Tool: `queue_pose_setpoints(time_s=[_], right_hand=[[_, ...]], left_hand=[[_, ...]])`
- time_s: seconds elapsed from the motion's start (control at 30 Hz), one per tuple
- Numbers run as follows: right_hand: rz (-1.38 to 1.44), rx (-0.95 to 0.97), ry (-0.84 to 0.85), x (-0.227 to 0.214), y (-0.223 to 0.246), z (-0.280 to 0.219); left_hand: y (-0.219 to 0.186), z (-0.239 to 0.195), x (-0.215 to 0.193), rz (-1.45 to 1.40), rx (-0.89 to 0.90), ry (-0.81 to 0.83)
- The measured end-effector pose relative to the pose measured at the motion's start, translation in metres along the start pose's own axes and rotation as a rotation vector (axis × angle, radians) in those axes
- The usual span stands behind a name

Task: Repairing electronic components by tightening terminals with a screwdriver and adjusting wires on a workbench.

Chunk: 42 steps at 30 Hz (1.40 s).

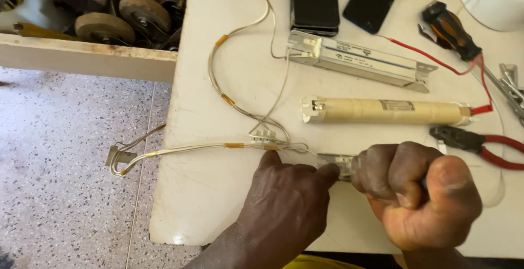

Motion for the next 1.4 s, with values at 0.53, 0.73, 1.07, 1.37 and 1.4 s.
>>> queue_pose_setpoints(time_s=[0.53,0.73,1.07,1.37,1.4], right_hand=[[0.015,0.045,-0.055,0.007,0.001,-0.007],[0.037,0.000,-0.067,0.000,-0.004,-0.005],[-0.039,0.045,0.005,-0.017,0.001,-0.010],[-0.014,0.029,0.011,-0.026,0.000,-0.020],[-0.013,0.029,0.014,-0.024,0.001,-0.022]], left_hand=[[0.008,-0.011,-0.018,-0.225,0.036,-0.196],[0.013,-0.035,-0.019,0.091,0.089,-0.096],[0.013,-0.037,-0.043,0.501,0.276,-0.111],[0.005,-0.013,-0.047,-0.099,0.487,0.031],[0.003,-0.011,-0.044,-0.098,0.485,0.030]])
Point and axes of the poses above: each hand's wrist, its own z-axis towards the middle knuckle, its own x-axis out of the palm, y = z × x, the point moved 2 cm from there along z, towards the middle knuckle, and after that the axes turned 13 degrees about y, right-handed, at the moved point
